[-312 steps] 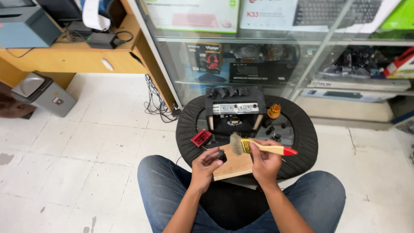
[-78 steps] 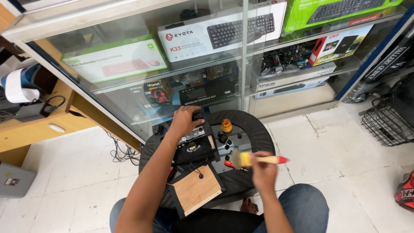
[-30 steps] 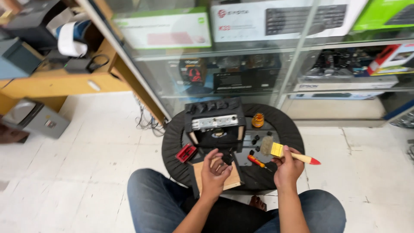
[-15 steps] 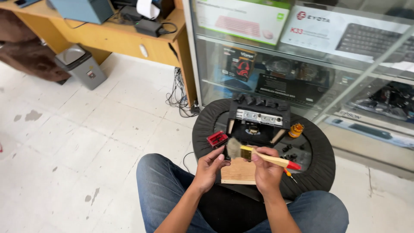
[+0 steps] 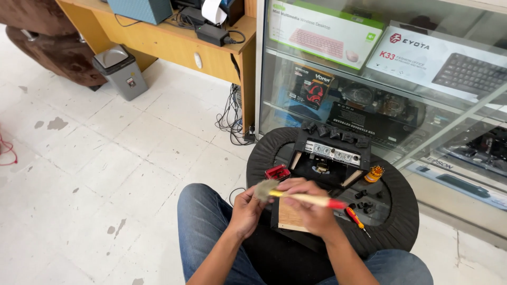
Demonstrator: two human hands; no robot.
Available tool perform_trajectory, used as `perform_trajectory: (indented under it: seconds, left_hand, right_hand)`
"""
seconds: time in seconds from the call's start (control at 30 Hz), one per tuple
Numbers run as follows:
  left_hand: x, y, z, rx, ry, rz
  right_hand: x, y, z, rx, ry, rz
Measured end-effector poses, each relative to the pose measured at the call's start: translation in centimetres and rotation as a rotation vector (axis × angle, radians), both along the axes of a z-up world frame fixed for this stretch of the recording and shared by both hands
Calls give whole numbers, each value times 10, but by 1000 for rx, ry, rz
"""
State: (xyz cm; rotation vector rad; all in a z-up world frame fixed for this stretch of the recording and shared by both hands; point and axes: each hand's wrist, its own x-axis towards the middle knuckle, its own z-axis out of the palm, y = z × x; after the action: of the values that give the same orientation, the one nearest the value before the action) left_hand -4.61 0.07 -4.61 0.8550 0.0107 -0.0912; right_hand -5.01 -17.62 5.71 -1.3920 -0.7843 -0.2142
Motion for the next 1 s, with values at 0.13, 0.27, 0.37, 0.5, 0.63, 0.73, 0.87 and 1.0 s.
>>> perform_trajectory:
  seconds: [0.13, 0.27, 0.37, 0.5, 0.63, 0.73, 0.87, 1.0]
  left_hand:
    - [4, 2, -5, 42, 30, 28]
    - [2, 4, 5, 55, 88, 27]
    - [-1, 2, 16, 47, 12, 5]
    - [0, 5, 13, 71, 21, 16]
    - [4, 10, 15, 33, 21, 60]
    - [6, 10, 10, -20, 11, 62]
    - [4, 15, 12, -24, 90, 108]
    - [4, 22, 0, 7, 150, 156]
  right_hand:
    - [12, -9, -14, -235, -146, -190]
    - [10, -15, -17, -88, 56, -264]
    - [-1, -1, -1, -88, -13, -216]
    - [5, -7, -3, -397, -124, -307]
    - [11, -9, -10, -266, 36, -387]
    - [3, 7, -1, 108, 112, -224]
    - [5, 16, -9, -257, -12, -322]
    - [10, 14, -35, -92, 184, -372]
